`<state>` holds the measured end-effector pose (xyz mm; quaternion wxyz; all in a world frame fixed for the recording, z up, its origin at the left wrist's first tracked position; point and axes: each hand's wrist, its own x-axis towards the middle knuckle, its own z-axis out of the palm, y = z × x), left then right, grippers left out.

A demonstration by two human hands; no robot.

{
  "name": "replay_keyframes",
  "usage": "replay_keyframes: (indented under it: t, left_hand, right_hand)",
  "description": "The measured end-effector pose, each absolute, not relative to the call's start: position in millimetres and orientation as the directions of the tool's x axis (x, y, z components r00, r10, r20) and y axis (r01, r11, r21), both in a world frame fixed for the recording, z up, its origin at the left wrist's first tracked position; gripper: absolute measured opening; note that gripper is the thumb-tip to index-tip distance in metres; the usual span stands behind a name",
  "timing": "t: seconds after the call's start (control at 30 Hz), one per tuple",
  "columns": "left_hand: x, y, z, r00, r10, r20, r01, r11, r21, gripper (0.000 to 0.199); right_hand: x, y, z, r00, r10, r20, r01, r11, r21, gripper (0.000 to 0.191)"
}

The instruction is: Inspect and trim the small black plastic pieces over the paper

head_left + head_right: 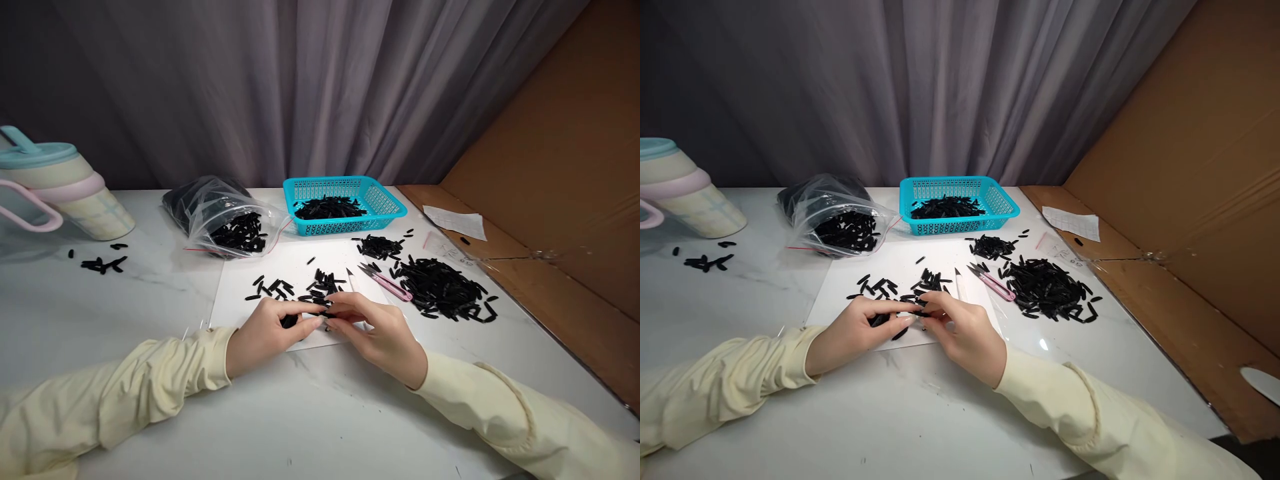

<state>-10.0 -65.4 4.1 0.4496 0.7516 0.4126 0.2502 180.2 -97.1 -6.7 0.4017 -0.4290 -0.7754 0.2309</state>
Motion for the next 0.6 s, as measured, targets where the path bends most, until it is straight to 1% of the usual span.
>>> replay_keyframes:
  t: [0.1, 0.17, 0.27, 0.4, 0.6]
  left_hand:
    - [-10, -66, 5, 0.528, 0.849, 0.007, 0.421, -0.269, 0.867, 0.031]
    - [-9, -66, 5, 0.529, 0.848, 0.017, 0.422, -0.28, 0.862, 0.03]
    - [-9, -65, 4, 0.527, 0.849, 0.044, 0.407, -0.298, 0.863, 0.03]
    - [-10, -65, 2, 0.529, 0.842, 0.109, 0.374, -0.347, 0.86, 0.028]
    - [-14, -65, -1, 0.506, 0.841, 0.189, 0.324, -0.389, 0.862, 0.026]
  right_hand:
    - [180, -98, -8, -0.328, 0.831, 0.45, 0.511, 0.557, -0.655, 0.022]
    - [180, -98, -8, -0.322, 0.832, 0.451, 0.502, 0.554, -0.664, 0.022]
    - [180, -97, -5, -0.291, 0.864, 0.41, 0.459, 0.502, -0.733, 0.021]
    - [180, -96, 0, -0.246, 0.918, 0.311, 0.401, 0.388, -0.83, 0.013]
    - [181, -95, 5, -0.241, 0.955, 0.172, 0.289, 0.24, -0.927, 0.013]
